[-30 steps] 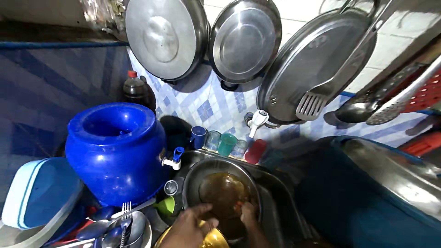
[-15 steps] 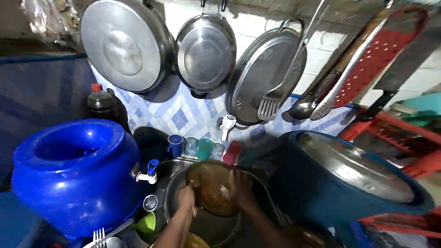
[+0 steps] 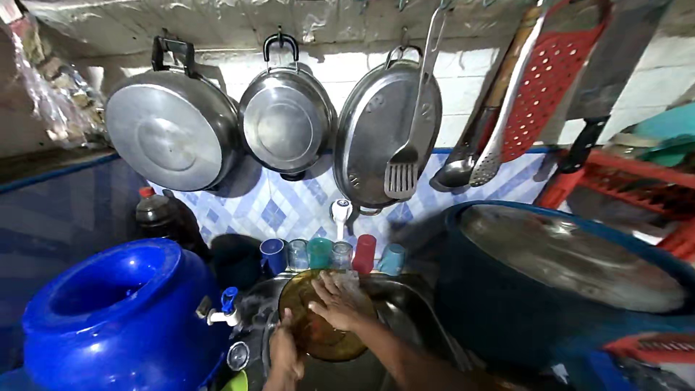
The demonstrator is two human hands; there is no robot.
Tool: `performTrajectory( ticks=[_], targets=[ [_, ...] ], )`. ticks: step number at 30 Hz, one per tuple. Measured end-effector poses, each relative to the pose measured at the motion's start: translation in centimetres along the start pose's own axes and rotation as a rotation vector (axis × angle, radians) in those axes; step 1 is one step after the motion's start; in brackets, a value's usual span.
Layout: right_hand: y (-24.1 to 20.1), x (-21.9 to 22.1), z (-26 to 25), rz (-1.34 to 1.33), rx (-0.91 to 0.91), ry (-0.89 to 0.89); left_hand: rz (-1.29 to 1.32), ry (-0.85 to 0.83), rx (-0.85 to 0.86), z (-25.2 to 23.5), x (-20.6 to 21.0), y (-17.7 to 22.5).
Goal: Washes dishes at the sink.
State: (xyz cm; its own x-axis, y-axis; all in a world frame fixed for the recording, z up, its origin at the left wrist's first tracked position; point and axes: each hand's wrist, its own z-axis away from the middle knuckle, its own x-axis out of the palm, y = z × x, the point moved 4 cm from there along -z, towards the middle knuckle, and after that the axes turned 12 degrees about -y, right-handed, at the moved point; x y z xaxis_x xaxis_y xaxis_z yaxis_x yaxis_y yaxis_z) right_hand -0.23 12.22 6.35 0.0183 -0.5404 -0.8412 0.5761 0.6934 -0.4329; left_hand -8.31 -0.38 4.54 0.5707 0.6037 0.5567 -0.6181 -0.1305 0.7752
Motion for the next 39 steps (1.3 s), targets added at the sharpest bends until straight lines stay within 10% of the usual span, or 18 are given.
performTrajectory(
  ticks=[8, 11, 19, 28, 33, 39],
  targets=[
    [-4.4, 2.1, 3.2, 0.075, -0.414, -0.207, 0.122, -0.044, 0.061, -1.4, -0.1, 0.1],
    [-0.1, -0.1, 5.7, 0.135, -0.194, -0.049, 0.092, 0.014, 0.041, -1.5, -0.9, 1.2],
    [1.5, 2.6, 4.7, -1.705, 0.266, 0.723, 0.088, 0.09, 0.196, 0.3, 2.5, -0.6],
    [3.0, 4.2, 5.6, -1.784, 0.247, 0.574, -0.264, 0.053, 0.076, 0.2, -0.7, 0.5],
    [-3.4, 5.3, 6.8, -1.745, 0.217, 0.685, -0.132, 0.221, 0.146, 2.1, 1.9, -3.2],
    [0.2, 4.7, 5.8, -1.794, 0.284, 0.658, -0.309, 0.15, 0.141, 0.6, -0.5, 1.4]
  ],
)
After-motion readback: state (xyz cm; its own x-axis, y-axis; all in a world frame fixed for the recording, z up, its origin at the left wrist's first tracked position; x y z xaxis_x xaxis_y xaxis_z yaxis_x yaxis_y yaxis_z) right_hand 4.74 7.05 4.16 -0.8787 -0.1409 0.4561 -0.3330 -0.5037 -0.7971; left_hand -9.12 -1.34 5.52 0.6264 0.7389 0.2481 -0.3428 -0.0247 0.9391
